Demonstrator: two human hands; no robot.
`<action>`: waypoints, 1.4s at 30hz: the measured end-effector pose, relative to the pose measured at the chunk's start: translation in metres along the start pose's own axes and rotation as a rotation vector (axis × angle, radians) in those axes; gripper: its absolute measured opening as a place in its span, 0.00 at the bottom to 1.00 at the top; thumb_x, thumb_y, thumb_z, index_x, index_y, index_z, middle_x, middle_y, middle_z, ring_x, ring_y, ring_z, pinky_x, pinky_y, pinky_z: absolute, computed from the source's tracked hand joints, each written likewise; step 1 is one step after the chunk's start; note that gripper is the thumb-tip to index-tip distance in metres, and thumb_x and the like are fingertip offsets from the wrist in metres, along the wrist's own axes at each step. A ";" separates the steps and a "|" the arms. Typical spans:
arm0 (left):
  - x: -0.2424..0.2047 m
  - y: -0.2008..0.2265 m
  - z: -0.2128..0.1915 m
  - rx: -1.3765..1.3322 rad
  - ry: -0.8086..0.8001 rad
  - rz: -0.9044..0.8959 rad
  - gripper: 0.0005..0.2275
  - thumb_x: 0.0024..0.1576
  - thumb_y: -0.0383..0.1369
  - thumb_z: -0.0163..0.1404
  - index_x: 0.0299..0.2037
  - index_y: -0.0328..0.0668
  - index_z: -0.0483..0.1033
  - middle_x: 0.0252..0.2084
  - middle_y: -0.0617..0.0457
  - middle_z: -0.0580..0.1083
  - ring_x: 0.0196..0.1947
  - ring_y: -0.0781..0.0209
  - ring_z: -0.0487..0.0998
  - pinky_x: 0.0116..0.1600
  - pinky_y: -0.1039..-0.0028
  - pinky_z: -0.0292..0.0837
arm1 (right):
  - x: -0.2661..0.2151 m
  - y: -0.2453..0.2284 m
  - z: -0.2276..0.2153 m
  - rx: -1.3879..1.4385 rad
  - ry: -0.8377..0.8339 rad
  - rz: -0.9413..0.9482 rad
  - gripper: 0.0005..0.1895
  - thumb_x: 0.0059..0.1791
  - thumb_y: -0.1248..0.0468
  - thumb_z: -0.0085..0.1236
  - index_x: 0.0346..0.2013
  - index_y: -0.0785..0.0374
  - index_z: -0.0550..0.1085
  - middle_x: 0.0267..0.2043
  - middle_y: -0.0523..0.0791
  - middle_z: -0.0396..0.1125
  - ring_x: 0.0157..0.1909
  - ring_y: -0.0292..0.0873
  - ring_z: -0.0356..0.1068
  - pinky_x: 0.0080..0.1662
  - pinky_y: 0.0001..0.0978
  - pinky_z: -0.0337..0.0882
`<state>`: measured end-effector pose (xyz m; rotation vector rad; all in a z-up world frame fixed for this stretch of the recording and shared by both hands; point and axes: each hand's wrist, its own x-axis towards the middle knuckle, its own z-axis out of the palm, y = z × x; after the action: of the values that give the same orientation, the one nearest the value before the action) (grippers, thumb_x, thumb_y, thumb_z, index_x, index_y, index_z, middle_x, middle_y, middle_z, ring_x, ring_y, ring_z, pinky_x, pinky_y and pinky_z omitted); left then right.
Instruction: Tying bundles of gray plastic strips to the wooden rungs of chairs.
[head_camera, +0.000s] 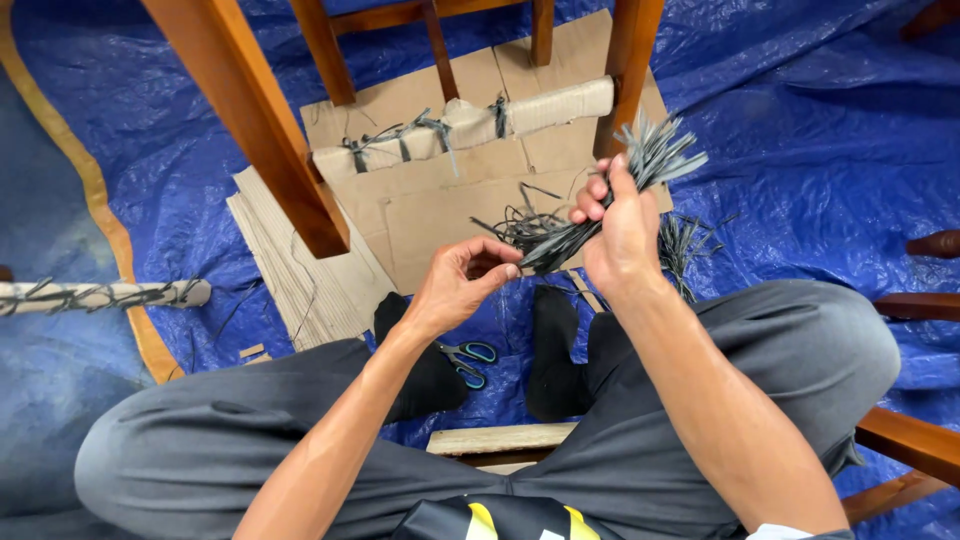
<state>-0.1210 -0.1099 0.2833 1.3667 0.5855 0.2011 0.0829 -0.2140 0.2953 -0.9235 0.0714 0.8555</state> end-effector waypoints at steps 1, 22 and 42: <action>-0.006 0.010 -0.004 -0.001 0.008 0.003 0.07 0.59 0.26 0.57 0.45 0.34 0.82 0.39 0.55 0.80 0.39 0.71 0.78 0.47 0.77 0.75 | -0.008 -0.007 0.012 -0.003 -0.008 0.003 0.11 0.61 0.56 0.47 0.42 0.61 0.66 0.29 0.39 0.57 0.27 0.33 0.55 0.34 0.30 0.62; -0.006 0.171 -0.037 0.194 -0.263 0.177 0.23 0.59 0.53 0.54 0.41 0.37 0.73 0.29 0.57 0.71 0.25 0.72 0.76 0.30 0.77 0.76 | -0.041 -0.058 0.181 -0.222 -0.647 -0.050 0.12 0.63 0.59 0.52 0.39 0.61 0.65 0.29 0.39 0.53 0.29 0.33 0.54 0.36 0.32 0.62; 0.041 0.150 -0.093 -0.244 0.192 0.322 0.17 0.65 0.47 0.50 0.40 0.40 0.76 0.22 0.62 0.65 0.23 0.73 0.65 0.32 0.77 0.65 | -0.030 -0.010 0.181 -1.040 -0.669 -0.363 0.07 0.58 0.66 0.52 0.49 0.67 0.69 0.44 0.42 0.72 0.47 0.33 0.72 0.51 0.28 0.74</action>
<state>-0.1042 0.0206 0.4073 1.2044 0.4788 0.6498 0.0161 -0.1046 0.4269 -1.4845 -1.1833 0.8020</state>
